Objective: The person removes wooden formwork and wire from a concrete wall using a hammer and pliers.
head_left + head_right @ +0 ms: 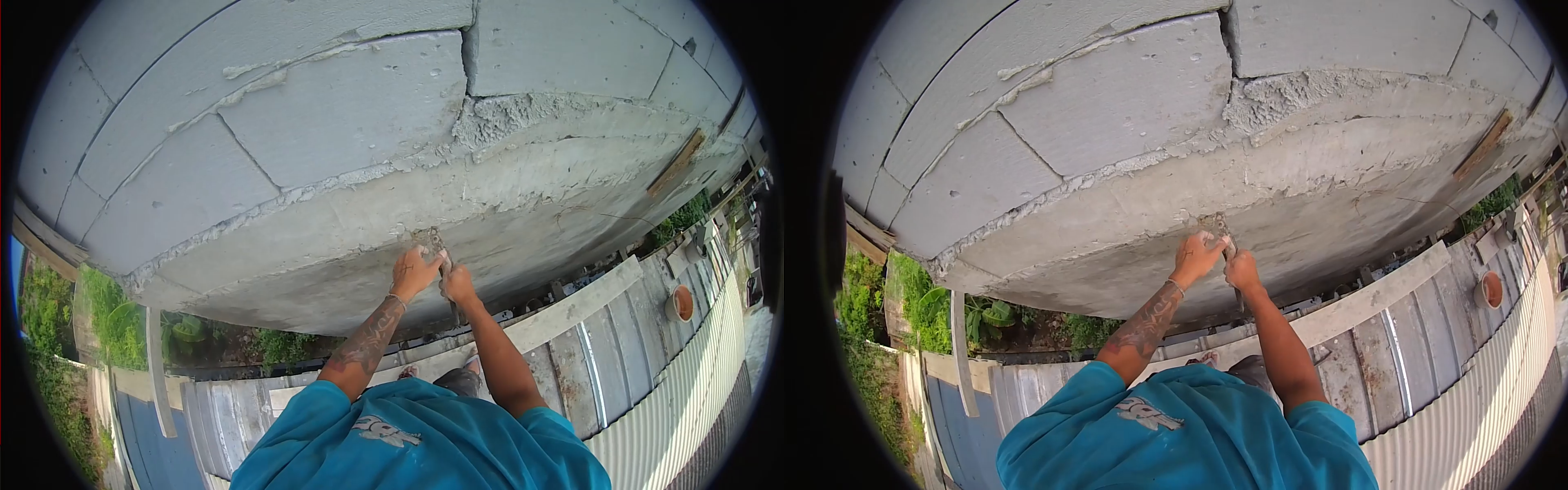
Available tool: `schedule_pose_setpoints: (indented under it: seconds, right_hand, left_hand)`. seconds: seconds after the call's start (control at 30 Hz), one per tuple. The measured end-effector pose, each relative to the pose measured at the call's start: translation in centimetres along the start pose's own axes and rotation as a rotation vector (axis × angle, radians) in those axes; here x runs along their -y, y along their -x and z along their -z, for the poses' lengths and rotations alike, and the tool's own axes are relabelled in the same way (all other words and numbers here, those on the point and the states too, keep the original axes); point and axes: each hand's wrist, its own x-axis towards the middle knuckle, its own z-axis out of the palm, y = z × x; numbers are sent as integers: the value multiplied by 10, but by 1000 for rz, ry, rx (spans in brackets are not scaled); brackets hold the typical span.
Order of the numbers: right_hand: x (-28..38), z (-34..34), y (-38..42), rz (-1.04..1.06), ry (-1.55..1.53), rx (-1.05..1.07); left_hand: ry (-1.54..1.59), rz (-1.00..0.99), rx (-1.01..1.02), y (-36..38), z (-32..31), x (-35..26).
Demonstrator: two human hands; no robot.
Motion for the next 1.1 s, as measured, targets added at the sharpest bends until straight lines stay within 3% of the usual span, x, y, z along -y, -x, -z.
schedule_pose_setpoints:
  seconds: [0.03,0.1,0.13,0.17,0.23,0.27,0.3,0.4,0.53,0.6,0.7,0.8,0.87,0.93,1.0,1.1]
  right_hand:
    - [4,6,2,-56,-83,37]
    - [14,11,1,-162,-241,134]
    - [7,5,1,-22,-154,130]
    - [-2,0,-2,110,-70,105]
    - [-2,5,0,83,-49,80]
    - [7,6,3,-63,-126,99]
    - [-8,-7,1,52,-133,-11]
    - [-7,-9,57,255,69,-297]
    - [13,-2,94,-35,184,-298]
    - [11,-7,84,-41,268,-322]
    - [-13,-13,66,147,110,-263]
    - [-4,2,62,-454,-506,177]
    - [-21,8,49,-487,-602,267]
    - [-14,8,59,-354,-356,108]
    - [0,-4,78,-25,233,-281]
    - [-2,-27,80,-10,235,-510]
  left_hand:
    - [63,99,175,-4,-3,1]
    - [546,302,283,-14,-7,1]
    - [785,403,347,-13,-12,-2]
    - [978,371,355,-12,-17,-4]
    - [1341,312,430,-15,-21,-14]
    - [1400,323,449,-25,-31,-1]
    - [1458,337,460,-35,-42,13]
    - [1433,315,356,-35,-54,16]
    - [1477,322,317,-35,-61,14]
    - [1488,321,272,-31,-58,6]
    - [1354,529,187,-30,-54,-9]
    - [1345,492,293,-30,-52,-5]
    - [1211,501,146,-30,-62,-9]
    - [1216,466,98,-34,-69,-9]
    - [1160,442,56,-40,-77,-4]
    - [1117,401,-6,-44,-88,1]
